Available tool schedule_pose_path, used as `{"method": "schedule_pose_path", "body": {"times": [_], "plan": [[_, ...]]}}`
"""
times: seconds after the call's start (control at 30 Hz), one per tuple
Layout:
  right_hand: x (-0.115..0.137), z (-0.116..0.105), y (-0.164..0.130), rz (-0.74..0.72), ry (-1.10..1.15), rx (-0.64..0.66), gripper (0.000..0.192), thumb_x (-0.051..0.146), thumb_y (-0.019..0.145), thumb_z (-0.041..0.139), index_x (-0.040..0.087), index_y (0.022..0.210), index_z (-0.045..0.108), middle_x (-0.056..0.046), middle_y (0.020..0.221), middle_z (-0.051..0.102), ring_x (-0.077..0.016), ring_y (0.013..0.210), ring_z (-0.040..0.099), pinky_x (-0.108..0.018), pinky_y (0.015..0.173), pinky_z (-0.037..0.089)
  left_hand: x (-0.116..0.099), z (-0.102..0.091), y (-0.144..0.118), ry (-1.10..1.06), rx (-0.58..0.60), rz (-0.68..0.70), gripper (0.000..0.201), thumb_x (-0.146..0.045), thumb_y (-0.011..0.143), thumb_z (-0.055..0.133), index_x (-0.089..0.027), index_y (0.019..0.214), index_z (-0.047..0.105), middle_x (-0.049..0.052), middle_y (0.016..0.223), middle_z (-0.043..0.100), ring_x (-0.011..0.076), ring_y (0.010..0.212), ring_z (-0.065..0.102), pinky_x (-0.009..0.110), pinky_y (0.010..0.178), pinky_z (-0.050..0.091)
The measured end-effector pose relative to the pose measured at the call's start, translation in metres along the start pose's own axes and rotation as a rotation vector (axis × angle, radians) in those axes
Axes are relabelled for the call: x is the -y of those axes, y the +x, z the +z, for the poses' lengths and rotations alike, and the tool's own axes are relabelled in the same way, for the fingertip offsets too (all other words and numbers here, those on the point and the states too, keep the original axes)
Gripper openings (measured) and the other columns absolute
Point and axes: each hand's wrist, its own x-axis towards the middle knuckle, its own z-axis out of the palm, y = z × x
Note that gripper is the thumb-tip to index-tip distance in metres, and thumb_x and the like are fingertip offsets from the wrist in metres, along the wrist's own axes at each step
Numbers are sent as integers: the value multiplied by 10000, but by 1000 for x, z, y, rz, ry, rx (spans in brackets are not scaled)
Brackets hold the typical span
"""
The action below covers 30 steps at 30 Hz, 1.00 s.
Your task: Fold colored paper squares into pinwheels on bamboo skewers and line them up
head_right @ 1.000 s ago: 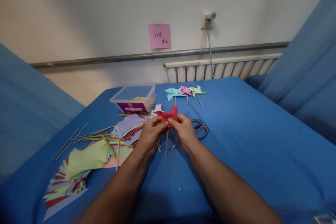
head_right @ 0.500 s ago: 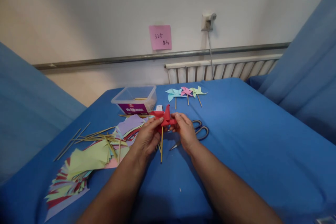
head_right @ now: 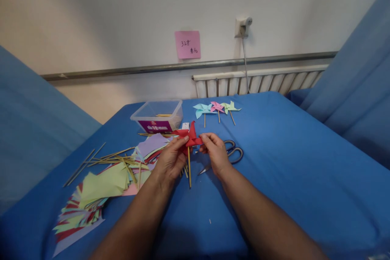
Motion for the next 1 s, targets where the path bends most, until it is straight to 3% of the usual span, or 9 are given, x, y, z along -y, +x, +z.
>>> {"method": "schedule_pose_path", "body": {"times": [0.23, 0.37, 0.5, 0.63, 0.77, 0.9, 1.0], "plan": [[5, -4, 6, 48, 141, -4, 307, 482, 720, 741, 197, 831, 724, -37, 840, 711, -154, 706, 609, -285, 653, 452, 2, 1, -3, 88, 38, -80, 204, -174, 619, 803, -129, 780, 686, 39, 729, 706, 127, 622, 634, 235, 635, 507], [16, -13, 11, 105, 214, 80, 294, 394, 716, 755, 237, 962, 715, -18, 892, 698, -145, 689, 598, -283, 639, 468, 0, 4, -8, 104, 96, -159, 180, -138, 628, 794, -129, 778, 696, 31, 719, 699, 114, 592, 618, 215, 581, 497], [26, -17, 11, 109, 246, 167, 300, 360, 710, 769, 247, 980, 703, 22, 793, 648, -103, 609, 531, -237, 588, 442, -3, 6, -12, 69, 92, -300, 199, -112, 640, 775, -131, 817, 686, 9, 663, 672, 99, 504, 584, 215, 486, 469], [30, -14, 8, 103, 233, 186, 236, 357, 689, 798, 218, 841, 684, 45, 649, 589, -86, 545, 468, -214, 536, 394, -4, 5, -13, 40, 139, -435, 170, -119, 677, 752, -130, 829, 677, 26, 668, 682, 108, 499, 595, 226, 494, 480], [31, -13, 8, 71, 240, 168, 251, 356, 669, 818, 206, 708, 621, 54, 617, 584, -79, 533, 460, -213, 546, 393, -4, 4, -14, 50, 168, -461, 137, -132, 700, 738, -138, 817, 667, 44, 666, 687, 128, 513, 607, 248, 515, 490], [30, -17, 9, 117, 300, 180, 259, 386, 678, 812, 211, 731, 628, 31, 782, 672, -87, 606, 545, -219, 603, 444, -4, 5, -16, 44, 183, -487, 126, -123, 692, 739, -122, 796, 669, 45, 658, 678, 115, 505, 596, 232, 513, 483], [30, -19, 11, 178, 320, 193, 245, 414, 719, 777, 210, 738, 642, 20, 784, 684, -96, 604, 568, -226, 604, 468, -4, 7, -18, 78, 239, -456, 122, -125, 669, 757, -112, 745, 663, 27, 611, 646, 98, 487, 572, 214, 504, 466]]}}
